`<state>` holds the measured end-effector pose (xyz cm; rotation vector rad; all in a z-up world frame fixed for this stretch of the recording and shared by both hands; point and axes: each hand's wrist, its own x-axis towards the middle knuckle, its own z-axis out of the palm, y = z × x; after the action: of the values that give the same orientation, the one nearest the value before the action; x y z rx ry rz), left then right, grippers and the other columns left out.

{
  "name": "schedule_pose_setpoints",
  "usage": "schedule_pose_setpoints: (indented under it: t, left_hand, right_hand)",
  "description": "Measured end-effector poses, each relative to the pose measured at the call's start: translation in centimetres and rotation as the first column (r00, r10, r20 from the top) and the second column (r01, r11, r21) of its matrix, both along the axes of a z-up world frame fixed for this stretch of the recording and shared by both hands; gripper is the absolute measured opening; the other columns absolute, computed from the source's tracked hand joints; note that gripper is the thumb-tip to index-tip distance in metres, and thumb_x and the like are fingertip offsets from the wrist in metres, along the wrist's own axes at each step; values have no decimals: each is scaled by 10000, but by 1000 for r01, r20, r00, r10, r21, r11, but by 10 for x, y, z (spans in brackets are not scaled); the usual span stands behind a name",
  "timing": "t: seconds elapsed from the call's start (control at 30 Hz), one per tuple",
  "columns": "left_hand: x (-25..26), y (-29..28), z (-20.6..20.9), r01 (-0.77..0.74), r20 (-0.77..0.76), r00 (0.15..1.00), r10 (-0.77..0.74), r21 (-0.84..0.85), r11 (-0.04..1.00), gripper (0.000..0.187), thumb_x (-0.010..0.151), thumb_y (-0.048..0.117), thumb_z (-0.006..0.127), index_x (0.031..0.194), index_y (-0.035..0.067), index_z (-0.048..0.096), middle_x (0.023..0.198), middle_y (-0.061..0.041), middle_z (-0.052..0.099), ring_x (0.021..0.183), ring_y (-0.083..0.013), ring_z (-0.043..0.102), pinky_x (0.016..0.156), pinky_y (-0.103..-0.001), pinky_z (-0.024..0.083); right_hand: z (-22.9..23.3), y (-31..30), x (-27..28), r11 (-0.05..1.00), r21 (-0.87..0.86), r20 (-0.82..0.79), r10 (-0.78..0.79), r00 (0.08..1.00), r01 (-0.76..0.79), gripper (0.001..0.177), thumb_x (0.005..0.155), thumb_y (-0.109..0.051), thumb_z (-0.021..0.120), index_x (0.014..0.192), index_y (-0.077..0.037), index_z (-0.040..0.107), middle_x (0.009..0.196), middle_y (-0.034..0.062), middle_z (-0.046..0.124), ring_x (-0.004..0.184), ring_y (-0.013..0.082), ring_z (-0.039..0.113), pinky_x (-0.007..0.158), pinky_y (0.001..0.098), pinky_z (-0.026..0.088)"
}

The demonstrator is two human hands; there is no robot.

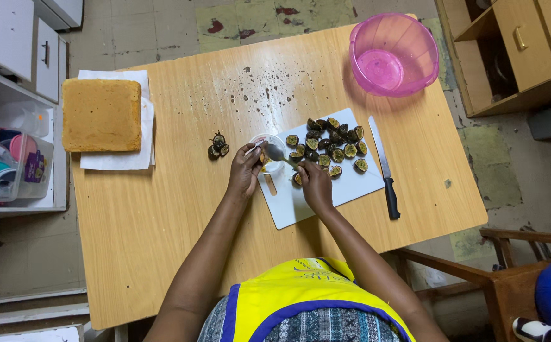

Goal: The person scoops the pulp and seeds from halved passion fruits into a small white bowl using a spoon. The person handles the fruit halves one at a time, placing the empty skins on the cutting board.

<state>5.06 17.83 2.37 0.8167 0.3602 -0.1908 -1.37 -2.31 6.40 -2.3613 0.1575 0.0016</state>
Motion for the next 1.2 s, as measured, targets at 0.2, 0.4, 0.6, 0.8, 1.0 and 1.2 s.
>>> schedule_pose_setpoints:
  t: [0.2, 0.4, 0.6, 0.8, 1.0, 1.2]
  left_hand:
    - [4, 5, -7, 7, 19, 1000, -7, 12, 1000, 402, 954, 98, 732, 1299, 65, 528, 1220, -151, 705, 1089, -204, 711, 963, -337, 609]
    - [-2, 5, 18, 20, 29, 999, -20, 1, 1000, 440, 963, 81, 721, 1343, 43, 503, 1323, -213, 646, 1221, -295, 652, 1055, -409, 533]
    - [-9, 7, 58, 21, 105, 993, -45, 219, 975, 370, 986, 129, 703, 1314, 81, 537, 1342, -145, 641, 1273, -258, 614, 1074, -363, 516]
    - [-21, 47, 39, -20, 41, 997, -59, 946, 324, 278, 1036, 203, 647, 1271, 123, 521, 1287, -89, 456, 1267, -302, 576, 1041, -441, 557]
    - [-44, 70, -35, 139, -138, 965, -225, 990, -13, 323, 1064, 227, 579, 1360, 112, 519, 1235, -82, 564, 1232, -271, 592, 997, -417, 527]
    - [-50, 16, 36, -202, 155, 945, -287, 969, -143, 235, 1043, 25, 518, 1264, 100, 549, 1215, -105, 544, 1230, -281, 528, 1045, -442, 446]
  right_hand:
    - [19, 8, -2, 999, -27, 31, 26, 999, -25, 221, 1108, -275, 529, 1189, -141, 686, 1030, 91, 739, 981, 361, 724, 913, 533, 524]
    - [5, -4, 3, 998, -70, -39, -7, 999, 4, 250, 1119, -285, 485, 1205, -147, 675, 1022, 68, 728, 988, 321, 724, 932, 504, 518]
    - [-1, -14, -2, 999, -45, -174, -38, 984, 31, 255, 1095, -264, 480, 1198, -131, 671, 1031, 163, 733, 1030, 434, 695, 924, 605, 501]
    - [-15, -61, -25, 940, 173, -277, -239, 931, 293, 320, 1144, -291, 404, 1075, -134, 674, 826, 52, 646, 773, 227, 641, 719, 431, 494]
    - [-15, -92, -55, 863, 237, -347, -354, 869, 446, 362, 1139, -261, 370, 1094, -174, 719, 782, 11, 566, 715, 170, 545, 692, 342, 471]
    - [-17, -117, -78, 765, 368, -330, -424, 843, 529, 388, 1130, -195, 354, 1024, -104, 716, 649, -4, 457, 499, 117, 478, 506, 260, 410]
